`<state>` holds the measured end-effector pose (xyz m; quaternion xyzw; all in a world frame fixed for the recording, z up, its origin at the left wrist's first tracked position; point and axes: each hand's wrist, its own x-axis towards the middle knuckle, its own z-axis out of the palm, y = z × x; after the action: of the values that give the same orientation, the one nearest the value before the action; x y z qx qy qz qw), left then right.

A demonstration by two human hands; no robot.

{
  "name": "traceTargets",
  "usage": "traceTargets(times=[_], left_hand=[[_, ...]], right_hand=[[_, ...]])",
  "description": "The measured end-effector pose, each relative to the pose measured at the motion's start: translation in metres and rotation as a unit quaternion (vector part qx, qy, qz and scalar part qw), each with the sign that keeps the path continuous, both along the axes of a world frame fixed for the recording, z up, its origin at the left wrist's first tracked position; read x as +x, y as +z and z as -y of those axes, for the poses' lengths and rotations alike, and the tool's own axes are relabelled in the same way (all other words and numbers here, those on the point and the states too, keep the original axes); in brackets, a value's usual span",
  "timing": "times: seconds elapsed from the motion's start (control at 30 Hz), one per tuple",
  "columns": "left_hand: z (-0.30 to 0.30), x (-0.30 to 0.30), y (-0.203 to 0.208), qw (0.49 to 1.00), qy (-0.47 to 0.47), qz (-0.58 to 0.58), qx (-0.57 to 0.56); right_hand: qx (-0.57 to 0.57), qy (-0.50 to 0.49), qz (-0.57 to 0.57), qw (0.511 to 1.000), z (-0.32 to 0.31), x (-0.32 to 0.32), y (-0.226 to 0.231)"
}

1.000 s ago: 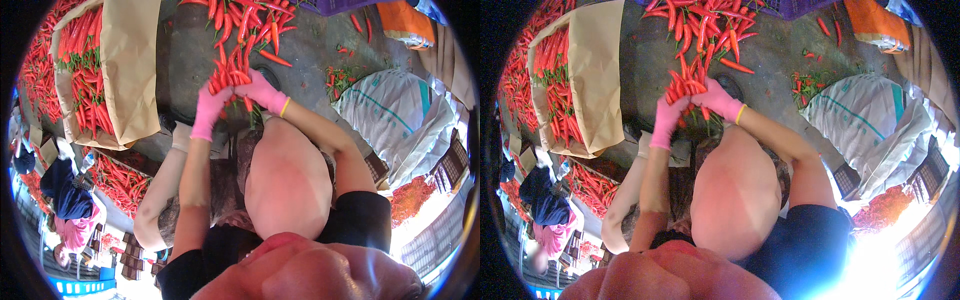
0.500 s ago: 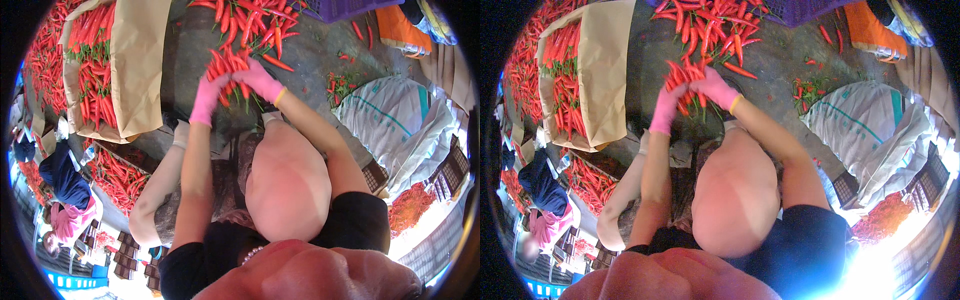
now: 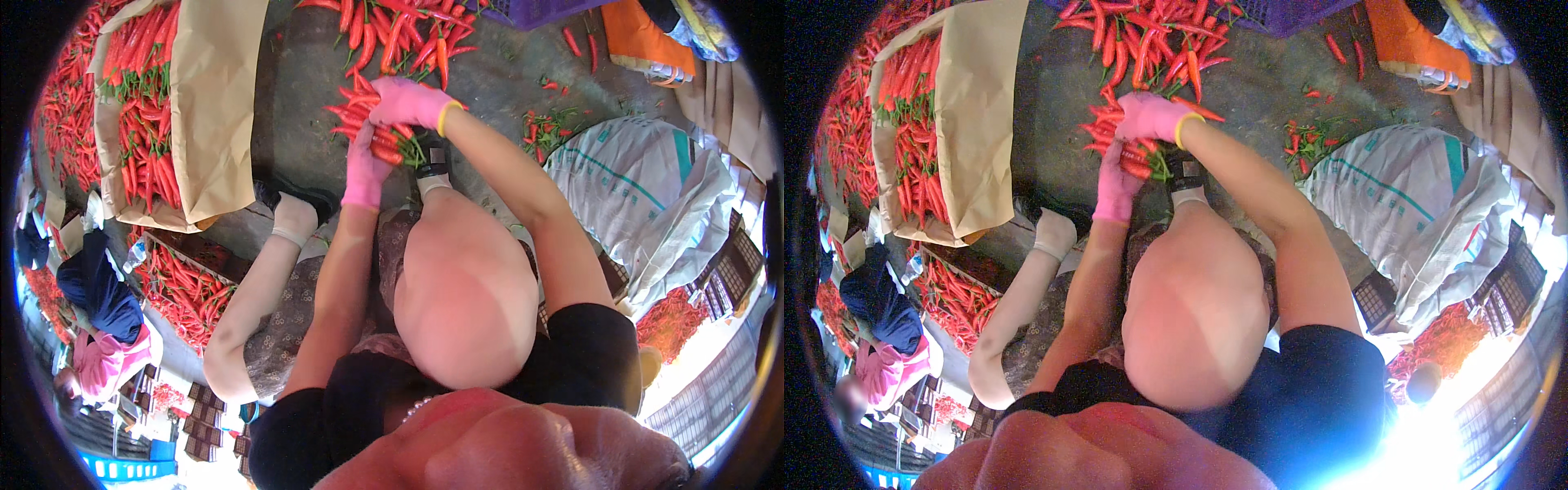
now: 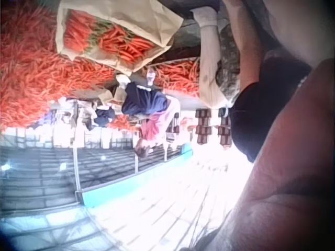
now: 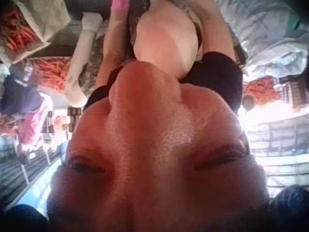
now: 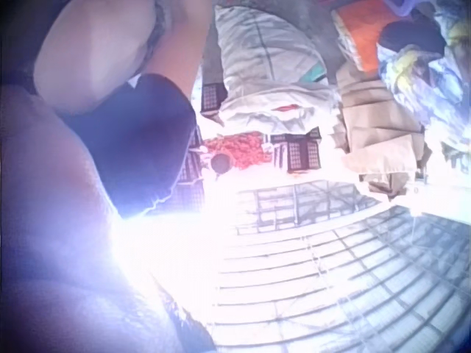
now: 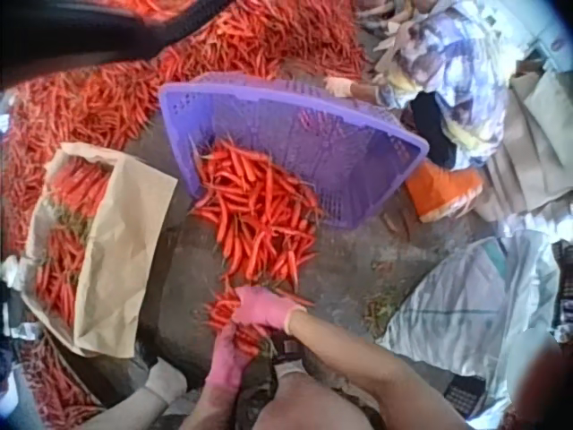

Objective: The person sorts red chili peppers by hand and places them into a cardboard box while sitting on the floor.

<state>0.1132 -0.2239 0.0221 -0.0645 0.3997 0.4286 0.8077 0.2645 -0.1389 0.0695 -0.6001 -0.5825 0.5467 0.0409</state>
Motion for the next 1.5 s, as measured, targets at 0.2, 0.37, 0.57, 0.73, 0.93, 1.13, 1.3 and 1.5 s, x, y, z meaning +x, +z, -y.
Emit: traceTargets(times=[0.2, 0.37, 0.57, 0.73, 0.93, 1.13, 1.3, 1.5], left_hand=[[0.012, 0.017, -0.004, 0.994, 0.076, 0.005, -0.079], [-0.029, -0.026, 0.038, 0.969, -0.067, -0.214, 0.108], [-0.119, -0.06, 0.001, 0.869, -0.35, -0.313, 0.158], [-0.104, -0.03, 0.035, 0.878, -0.305, -0.276, 0.246], [-0.166, 0.005, 0.025, 0.878, -0.355, -0.201, 0.25], [-0.062, -0.035, 0.046, 0.966, -0.103, -0.165, 0.169], [0.006, -0.038, 0.011, 0.993, -0.043, -0.067, 0.085], [-0.044, 0.003, -0.019, 0.993, 0.096, -0.024, 0.063]], right_hand=[[-0.102, 0.133, 0.078, 0.983, -0.013, -0.011, 0.013], [-0.1, -0.228, -0.238, 0.939, 0.024, -0.019, -0.013], [-0.174, -0.46, -0.419, 0.763, 0.012, -0.045, -0.057], [-0.039, -0.499, -0.423, 0.755, 0.04, -0.026, -0.031], [-0.06, -0.528, -0.441, 0.723, -0.011, 0.018, -0.037], [-0.049, -0.37, -0.394, 0.839, 0.042, -0.027, 0.009], [-0.138, -0.112, -0.198, 0.964, 0.03, -0.013, 0.004], [-0.029, 0.066, 0.057, 0.996, -0.054, -0.017, -0.011]])
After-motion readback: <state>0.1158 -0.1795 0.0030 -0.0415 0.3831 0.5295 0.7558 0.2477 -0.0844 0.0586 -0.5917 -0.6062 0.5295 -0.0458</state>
